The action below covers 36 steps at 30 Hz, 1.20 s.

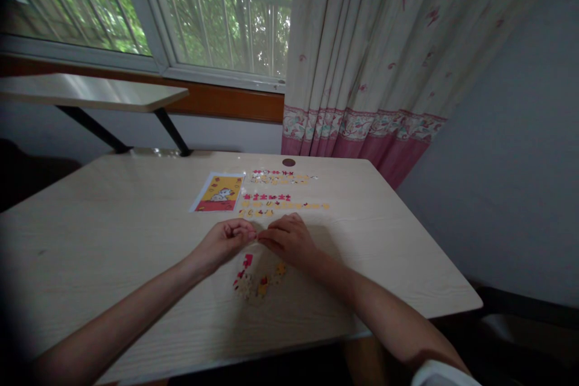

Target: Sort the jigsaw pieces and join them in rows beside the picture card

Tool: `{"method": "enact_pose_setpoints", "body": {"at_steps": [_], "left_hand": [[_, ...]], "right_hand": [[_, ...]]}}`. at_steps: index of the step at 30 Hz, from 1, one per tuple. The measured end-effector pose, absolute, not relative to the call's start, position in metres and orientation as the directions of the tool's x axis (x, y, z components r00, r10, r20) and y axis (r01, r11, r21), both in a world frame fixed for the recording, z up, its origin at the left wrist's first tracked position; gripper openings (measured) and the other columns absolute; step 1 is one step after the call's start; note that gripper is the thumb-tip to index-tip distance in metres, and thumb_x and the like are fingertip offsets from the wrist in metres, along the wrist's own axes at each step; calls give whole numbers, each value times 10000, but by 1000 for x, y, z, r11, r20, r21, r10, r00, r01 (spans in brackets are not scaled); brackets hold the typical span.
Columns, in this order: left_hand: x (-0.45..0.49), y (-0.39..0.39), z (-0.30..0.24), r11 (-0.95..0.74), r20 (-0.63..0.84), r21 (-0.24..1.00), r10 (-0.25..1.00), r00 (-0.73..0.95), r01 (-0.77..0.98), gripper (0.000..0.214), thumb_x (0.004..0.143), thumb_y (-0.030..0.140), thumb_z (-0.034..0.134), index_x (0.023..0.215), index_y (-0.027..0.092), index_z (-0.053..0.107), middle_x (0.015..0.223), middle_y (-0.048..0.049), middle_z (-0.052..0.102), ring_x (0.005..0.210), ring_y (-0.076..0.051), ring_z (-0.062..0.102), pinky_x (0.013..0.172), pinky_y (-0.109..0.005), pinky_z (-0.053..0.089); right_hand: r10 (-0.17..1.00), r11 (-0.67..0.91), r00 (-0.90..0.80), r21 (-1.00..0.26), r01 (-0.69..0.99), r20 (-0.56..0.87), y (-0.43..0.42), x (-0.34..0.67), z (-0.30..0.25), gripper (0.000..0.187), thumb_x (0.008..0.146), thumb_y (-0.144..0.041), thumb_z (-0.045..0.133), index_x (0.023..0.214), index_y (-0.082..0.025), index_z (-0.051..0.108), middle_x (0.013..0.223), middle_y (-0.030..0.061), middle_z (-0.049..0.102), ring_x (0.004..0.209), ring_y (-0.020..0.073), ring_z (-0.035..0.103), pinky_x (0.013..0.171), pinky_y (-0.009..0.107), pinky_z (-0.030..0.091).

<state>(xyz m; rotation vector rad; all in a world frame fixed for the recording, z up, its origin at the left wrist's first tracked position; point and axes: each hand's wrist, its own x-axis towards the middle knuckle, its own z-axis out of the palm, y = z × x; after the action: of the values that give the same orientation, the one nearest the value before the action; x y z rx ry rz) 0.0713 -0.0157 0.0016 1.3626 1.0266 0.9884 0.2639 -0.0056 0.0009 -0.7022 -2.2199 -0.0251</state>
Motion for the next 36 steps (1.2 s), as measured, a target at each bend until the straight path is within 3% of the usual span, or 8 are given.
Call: {"method": "enact_pose_setpoints", "body": {"at_steps": [6, 14, 17, 24, 36], "left_hand": [[69, -13, 0, -86, 45, 989, 951, 306, 121, 177, 682, 320, 641, 706, 145, 626, 700, -24, 644, 618, -122, 551, 581, -237, 421], [68, -17, -3, -247, 117, 882, 940, 321, 402, 201, 746, 327, 574, 753, 146, 661, 633, -14, 607, 543, -103, 480, 495, -208, 362], [68, -17, -1, -255, 134, 890, 939, 316, 379, 195, 741, 321, 570, 750, 148, 657, 667, -24, 628, 574, -113, 505, 528, -220, 388], [68, -11, 0, -60, 21, 986, 970, 241, 155, 186, 691, 324, 607, 658, 143, 631, 660, -26, 642, 611, -125, 543, 601, -243, 415], [69, -14, 1, -18, -16, 993, 959, 283, 115, 245, 691, 374, 625, 671, 130, 639, 646, -24, 629, 590, -117, 517, 589, -239, 398]], "right_hand": [[706, 702, -430, -477, 529, 562, -4, 260, 4, 129, 808, -318, 583, 764, -224, 661, 649, -8, 642, 607, 111, 554, 633, 251, 411], [744, 667, -412, -548, 505, 526, -8, 256, 6, 120, 792, -314, 605, 743, -224, 667, 632, -11, 633, 587, 103, 549, 600, 237, 416], [738, 672, -395, -549, 497, 547, -8, 257, 4, 105, 782, -311, 619, 827, -228, 667, 669, -6, 639, 607, 106, 555, 614, 241, 423], [713, 695, -405, -498, 519, 573, -5, 261, 0, 212, 749, -334, 658, 944, -252, 653, 731, -7, 650, 647, 113, 570, 652, 255, 420], [638, 742, -409, -379, 553, 653, -5, 261, -5, 209, 772, -361, 634, 952, -254, 646, 779, 0, 679, 731, 131, 602, 714, 276, 398]]}}
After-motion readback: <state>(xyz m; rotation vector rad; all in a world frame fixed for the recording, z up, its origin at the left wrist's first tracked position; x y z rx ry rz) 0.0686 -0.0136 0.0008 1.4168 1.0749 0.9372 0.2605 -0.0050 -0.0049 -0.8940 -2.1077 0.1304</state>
